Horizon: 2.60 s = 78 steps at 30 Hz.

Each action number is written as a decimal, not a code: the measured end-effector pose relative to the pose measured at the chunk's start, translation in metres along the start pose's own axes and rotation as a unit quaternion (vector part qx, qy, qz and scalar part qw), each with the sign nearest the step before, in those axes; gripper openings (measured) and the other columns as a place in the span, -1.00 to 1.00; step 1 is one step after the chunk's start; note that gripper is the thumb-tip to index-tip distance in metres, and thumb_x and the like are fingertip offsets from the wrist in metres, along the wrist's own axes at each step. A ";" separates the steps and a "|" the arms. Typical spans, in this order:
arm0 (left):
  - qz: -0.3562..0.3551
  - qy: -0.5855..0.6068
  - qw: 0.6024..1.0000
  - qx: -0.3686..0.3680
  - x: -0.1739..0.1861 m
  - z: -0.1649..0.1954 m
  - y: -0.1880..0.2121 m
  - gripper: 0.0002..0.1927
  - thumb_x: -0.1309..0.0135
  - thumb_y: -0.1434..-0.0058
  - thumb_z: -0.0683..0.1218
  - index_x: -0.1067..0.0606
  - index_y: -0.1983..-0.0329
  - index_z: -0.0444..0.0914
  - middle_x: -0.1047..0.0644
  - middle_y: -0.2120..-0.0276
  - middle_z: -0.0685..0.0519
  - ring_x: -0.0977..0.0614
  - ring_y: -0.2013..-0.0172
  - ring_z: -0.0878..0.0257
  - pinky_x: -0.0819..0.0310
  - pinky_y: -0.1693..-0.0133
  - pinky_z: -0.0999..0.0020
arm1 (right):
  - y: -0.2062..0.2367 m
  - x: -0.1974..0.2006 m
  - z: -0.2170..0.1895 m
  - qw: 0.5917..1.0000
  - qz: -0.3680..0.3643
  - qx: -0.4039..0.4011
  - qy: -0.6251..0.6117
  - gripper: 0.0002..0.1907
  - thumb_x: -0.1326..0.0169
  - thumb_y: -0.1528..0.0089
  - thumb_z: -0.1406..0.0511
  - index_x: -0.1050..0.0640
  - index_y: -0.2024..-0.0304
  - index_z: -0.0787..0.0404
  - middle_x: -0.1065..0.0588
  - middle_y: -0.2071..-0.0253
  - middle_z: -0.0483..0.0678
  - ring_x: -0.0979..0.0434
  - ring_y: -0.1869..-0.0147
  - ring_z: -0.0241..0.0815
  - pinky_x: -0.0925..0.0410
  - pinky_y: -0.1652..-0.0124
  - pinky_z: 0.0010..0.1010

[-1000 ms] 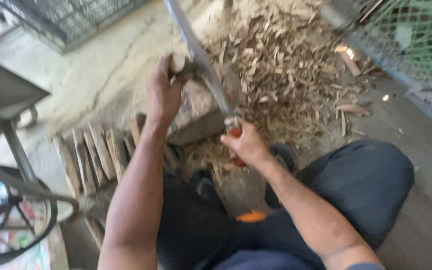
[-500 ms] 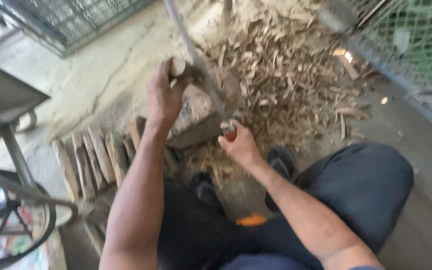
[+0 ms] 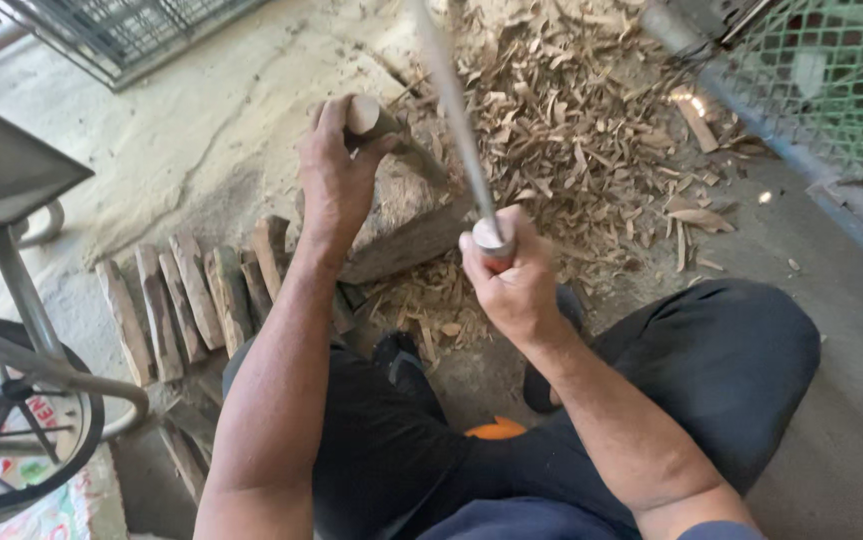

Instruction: The person sits on the floor and uses a long metal file to sharpen a small cylindrical wooden piece held in the left hand. The person repeatedly strokes the file along the wood, producing wood shavings that accumulate on the floor.

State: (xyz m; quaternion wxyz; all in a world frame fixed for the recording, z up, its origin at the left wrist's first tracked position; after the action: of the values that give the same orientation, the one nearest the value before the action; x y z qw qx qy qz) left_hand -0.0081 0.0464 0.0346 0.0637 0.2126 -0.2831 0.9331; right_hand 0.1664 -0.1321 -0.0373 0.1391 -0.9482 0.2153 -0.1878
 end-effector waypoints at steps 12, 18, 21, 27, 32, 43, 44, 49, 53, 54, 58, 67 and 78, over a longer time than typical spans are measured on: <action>-0.034 0.003 0.999 -0.014 0.005 -0.003 -0.004 -0.51 -0.38 -0.13 -0.30 -0.48 -0.11 -0.32 -0.59 0.08 -0.08 -0.67 0.10 0.12 -0.60 0.05 0.22 | 0.012 -0.043 0.018 0.923 -0.175 -0.287 -0.187 -0.74 -0.25 -0.22 0.35 -0.43 0.19 0.31 -0.43 0.54 -0.08 -0.48 0.58 -0.26 -0.41 0.55 -0.34; -0.063 0.016 0.998 0.022 0.007 -0.010 -0.003 -0.44 -0.33 -0.16 -0.29 -0.42 -0.23 -0.29 -0.62 0.01 -0.07 -0.68 -0.01 0.12 -0.61 -0.04 0.24 | 0.001 0.012 -0.064 0.984 -0.127 -0.118 -0.046 -0.80 -0.19 -0.26 0.32 -0.45 0.13 0.14 -0.38 0.55 -0.22 -0.38 0.59 -0.40 -0.30 0.59 -0.49; -0.069 0.001 0.997 0.014 0.004 -0.015 0.001 -0.43 -0.34 -0.20 -0.27 -0.40 -0.24 -0.30 -0.61 -0.02 -0.08 -0.67 -0.04 0.11 -0.61 -0.07 0.23 | -0.002 0.027 -0.095 0.996 -0.036 0.074 0.016 -0.81 -0.19 -0.35 0.32 -0.42 0.13 0.20 -0.34 0.53 -0.21 -0.36 0.56 -0.36 -0.30 0.54 -0.47; -0.058 -0.014 0.998 -0.006 0.001 -0.010 0.000 -0.44 -0.37 -0.14 -0.27 -0.44 -0.20 -0.32 -0.62 0.03 -0.12 -0.68 -0.01 0.07 -0.60 -0.05 0.20 | -0.014 -0.019 -0.044 0.995 -0.075 -0.013 0.061 -0.75 -0.12 -0.29 0.33 -0.44 0.02 0.28 -0.43 0.48 -0.18 -0.49 0.50 -0.31 -0.38 0.52 -0.42; -0.049 -0.096 0.994 -0.015 0.011 0.016 -0.001 -0.46 -0.40 -0.18 -0.28 -0.49 -0.21 -0.34 -0.59 0.09 -0.19 -0.63 0.07 -0.09 -0.53 0.02 0.08 | -0.008 -0.034 -0.012 0.947 -0.161 -0.266 -0.078 -0.76 -0.23 -0.23 0.29 -0.49 0.14 0.25 -0.47 0.52 -0.12 -0.51 0.54 -0.25 -0.41 0.52 -0.34; -0.072 -0.016 0.997 -0.033 0.003 0.013 0.004 -0.44 -0.36 -0.11 -0.32 -0.46 -0.18 -0.34 -0.53 -0.02 -0.12 -0.64 -0.01 0.01 -0.58 -0.05 0.22 | -0.003 0.001 -0.050 0.996 -0.040 -0.048 0.056 -0.77 -0.18 -0.32 0.30 -0.45 0.05 0.25 -0.47 0.43 0.00 -0.51 0.38 -0.15 -0.41 0.30 -0.29; -0.076 -0.038 0.996 -0.025 0.002 0.013 0.005 -0.44 -0.37 -0.09 -0.32 -0.47 -0.17 -0.33 -0.53 -0.01 -0.12 -0.63 0.00 0.01 -0.57 -0.03 0.21 | -0.003 -0.008 -0.032 0.989 -0.073 -0.099 0.081 -0.72 -0.17 -0.29 0.28 -0.47 0.01 0.26 -0.50 0.44 0.05 -0.56 0.38 -0.10 -0.44 0.30 -0.26; -0.169 0.074 0.982 0.046 -0.002 -0.007 -0.002 -0.39 -0.34 -0.15 -0.19 -0.39 -0.27 -0.25 -0.56 -0.05 -0.05 -0.62 -0.06 0.08 -0.58 -0.05 0.18 | -0.006 -0.022 0.016 0.981 -0.084 -0.082 0.157 -0.37 -0.26 -0.21 0.24 -0.32 -0.22 0.37 -0.55 0.20 0.25 -0.65 0.18 0.18 -0.48 0.27 -0.15; -0.181 0.430 0.768 0.439 -0.022 -0.065 0.022 -0.29 0.04 -0.41 0.32 -0.40 -0.24 -0.39 -0.56 0.08 -0.25 -0.69 0.17 -0.04 -0.65 0.13 0.02 | 0.010 -0.016 0.022 0.985 -0.068 -0.099 0.127 -0.63 -0.23 -0.21 0.26 -0.50 -0.05 0.17 -0.60 0.30 0.17 -0.66 0.16 0.17 -0.47 0.25 -0.17; -0.192 0.437 0.745 0.466 -0.028 -0.073 0.025 -0.30 0.08 -0.32 0.33 -0.36 -0.25 -0.30 -0.58 0.11 -0.28 -0.69 0.22 -0.03 -0.65 0.15 0.08 | 0.013 -0.016 0.021 0.985 -0.071 -0.098 0.120 -0.64 -0.23 -0.21 0.27 -0.49 -0.04 0.17 -0.59 0.31 0.16 -0.67 0.19 0.14 -0.47 0.26 -0.18; -0.186 0.490 0.706 0.475 -0.061 -0.086 0.041 -0.36 -0.01 -0.32 0.06 -0.25 -0.36 -0.36 -0.57 0.04 -0.30 -0.70 0.21 -0.01 -0.71 0.08 0.20 | 0.022 -0.022 0.013 0.982 -0.081 -0.093 0.145 -0.67 -0.24 -0.19 0.28 -0.49 0.02 0.17 -0.59 0.34 0.13 -0.67 0.23 0.09 -0.45 0.28 -0.17; -0.131 0.537 0.773 0.310 -0.059 -0.094 -0.006 -0.45 -0.03 -0.33 -0.22 -0.25 -0.38 -0.41 -0.50 -0.12 -0.21 -0.63 -0.04 0.01 -0.60 -0.12 0.05 | 0.027 -0.013 0.014 0.988 -0.084 -0.130 -0.018 -0.73 -0.21 -0.19 0.31 -0.51 0.08 0.23 -0.45 0.44 -0.06 -0.47 0.37 -0.26 -0.38 0.34 -0.32; -0.135 0.363 0.900 0.201 -0.082 -0.088 -0.012 -0.47 -0.19 -0.30 -0.20 -0.35 -0.33 -0.31 -0.54 -0.17 -0.09 -0.51 -0.23 0.05 -0.35 -0.34 -0.02 | 0.013 -0.005 0.057 0.986 -0.011 -0.161 0.051 -0.69 -0.29 -0.21 0.24 -0.51 0.12 0.27 -0.51 0.43 -0.04 -0.50 0.37 -0.25 -0.41 0.31 -0.32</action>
State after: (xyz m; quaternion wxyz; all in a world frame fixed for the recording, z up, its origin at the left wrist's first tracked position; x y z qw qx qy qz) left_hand 0.0368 0.1054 -0.0611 0.2435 -0.0962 -0.0153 0.9650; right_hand 0.1814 -0.1307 -0.0938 -0.0286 -0.9496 0.2394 -0.2003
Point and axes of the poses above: each hand's wrist, its own y-axis away from the middle knuckle, its own x-axis out of the back of the hand, z = x × y, the point moved 6 cm from there along -y, towards the middle knuckle
